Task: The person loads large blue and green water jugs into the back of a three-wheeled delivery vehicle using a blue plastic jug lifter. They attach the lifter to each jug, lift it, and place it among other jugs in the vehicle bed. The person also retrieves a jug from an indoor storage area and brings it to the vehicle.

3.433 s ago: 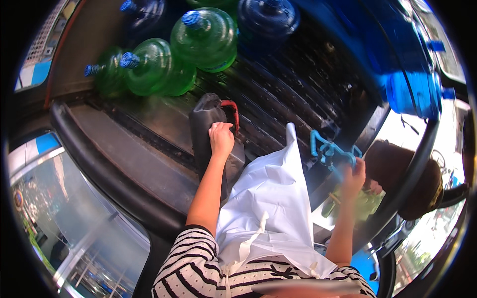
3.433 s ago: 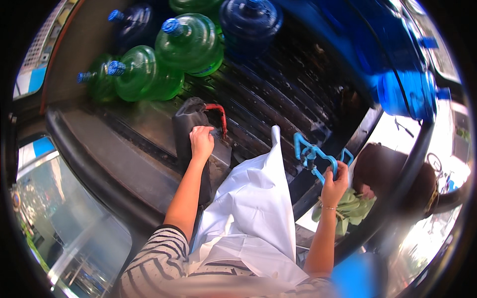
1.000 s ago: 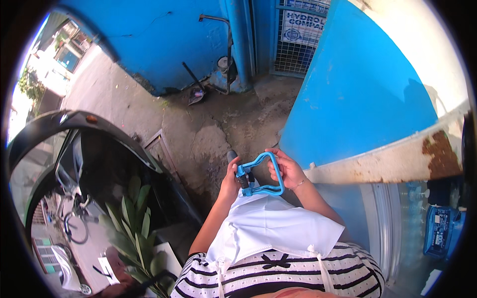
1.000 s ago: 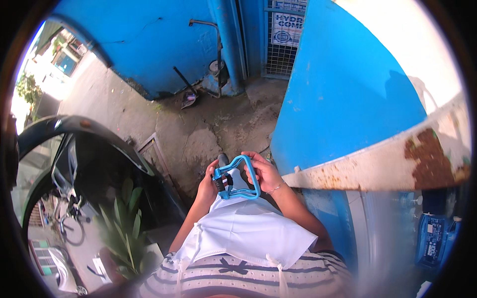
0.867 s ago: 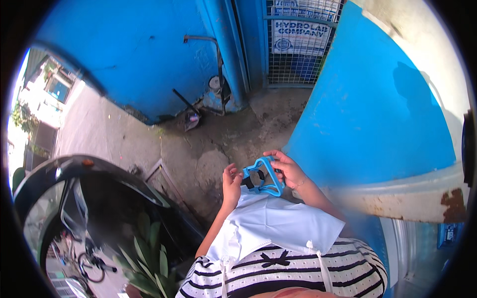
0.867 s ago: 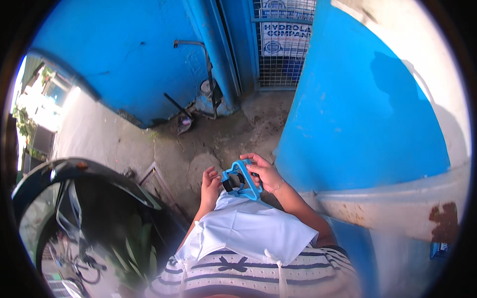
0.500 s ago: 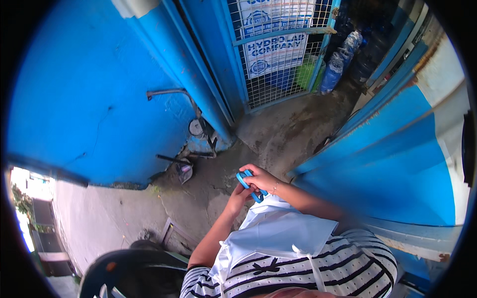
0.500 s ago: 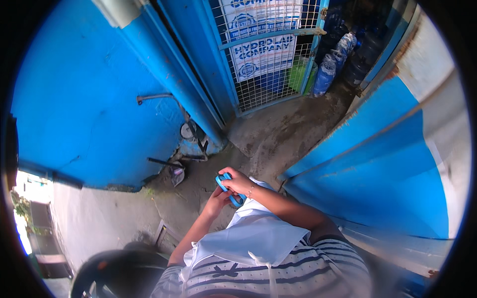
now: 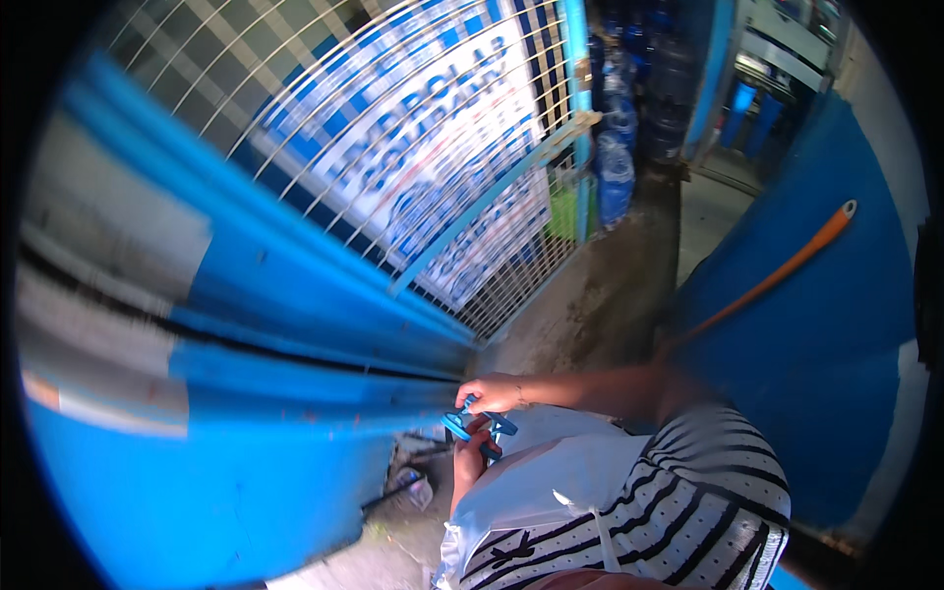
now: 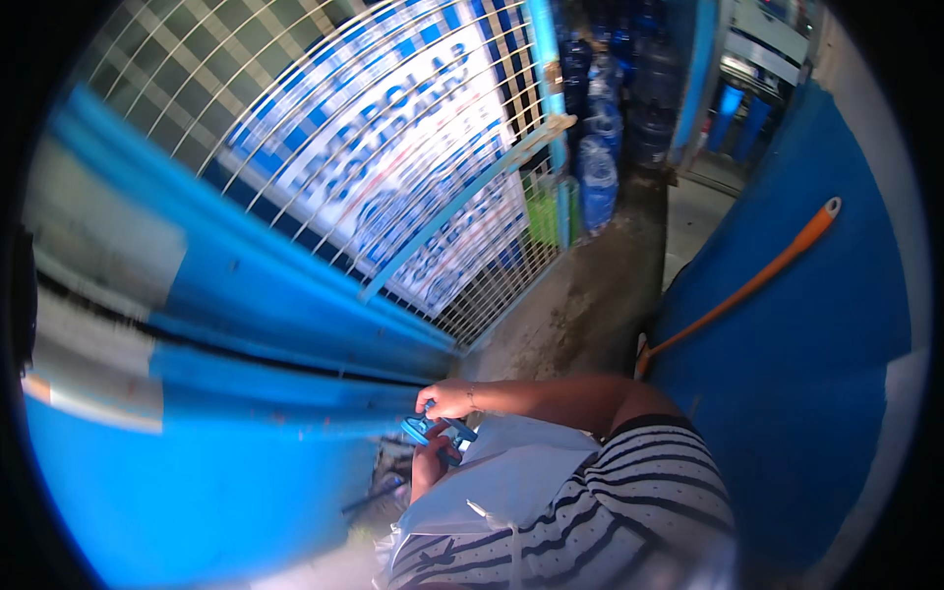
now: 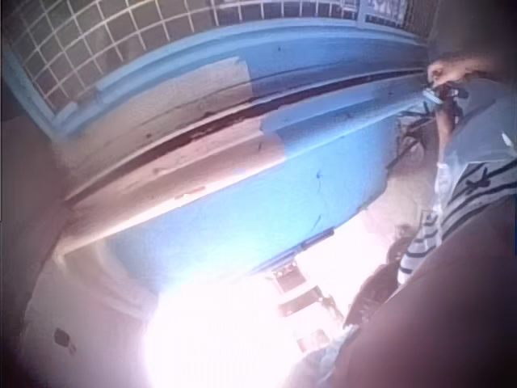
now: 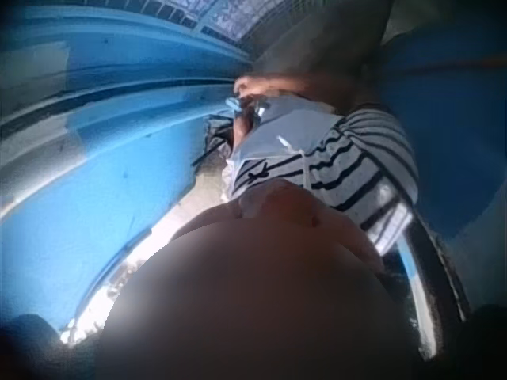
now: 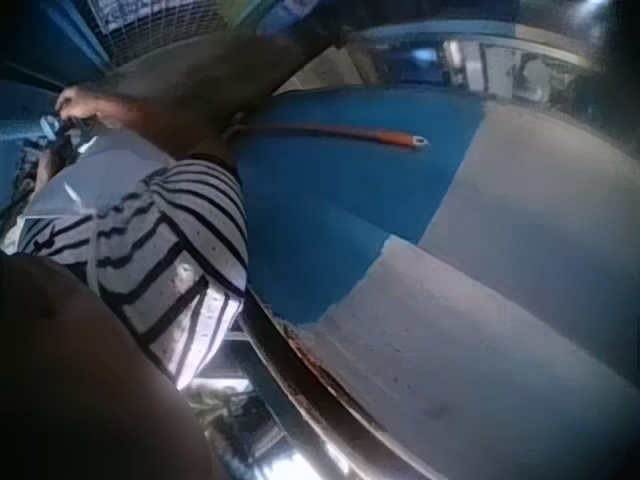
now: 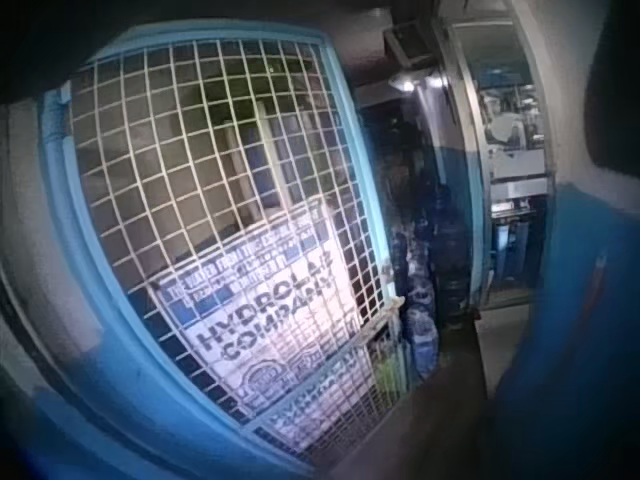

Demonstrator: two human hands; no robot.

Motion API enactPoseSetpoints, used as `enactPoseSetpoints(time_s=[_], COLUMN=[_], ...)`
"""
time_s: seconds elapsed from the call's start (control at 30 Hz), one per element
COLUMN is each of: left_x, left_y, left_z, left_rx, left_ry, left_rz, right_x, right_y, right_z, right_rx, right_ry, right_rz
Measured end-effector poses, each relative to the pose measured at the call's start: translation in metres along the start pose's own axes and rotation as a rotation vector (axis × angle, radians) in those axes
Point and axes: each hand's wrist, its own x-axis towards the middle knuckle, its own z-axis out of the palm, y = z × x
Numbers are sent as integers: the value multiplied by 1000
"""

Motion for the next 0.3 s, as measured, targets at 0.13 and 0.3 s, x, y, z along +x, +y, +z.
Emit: enactPoseSetpoints(time_s=[0.13,0.3], left_x=[96,248], left_y=[47,93], left_z=[59,162], left_rx=[298,523], left_ry=[-223,-587], left_rz=[-169,-227], right_x=[-30,-53], right_y=[28,73], right_z=[-102,-221], right_rx=[96,516], right_ry=[230,571], right_rz=[88,255])
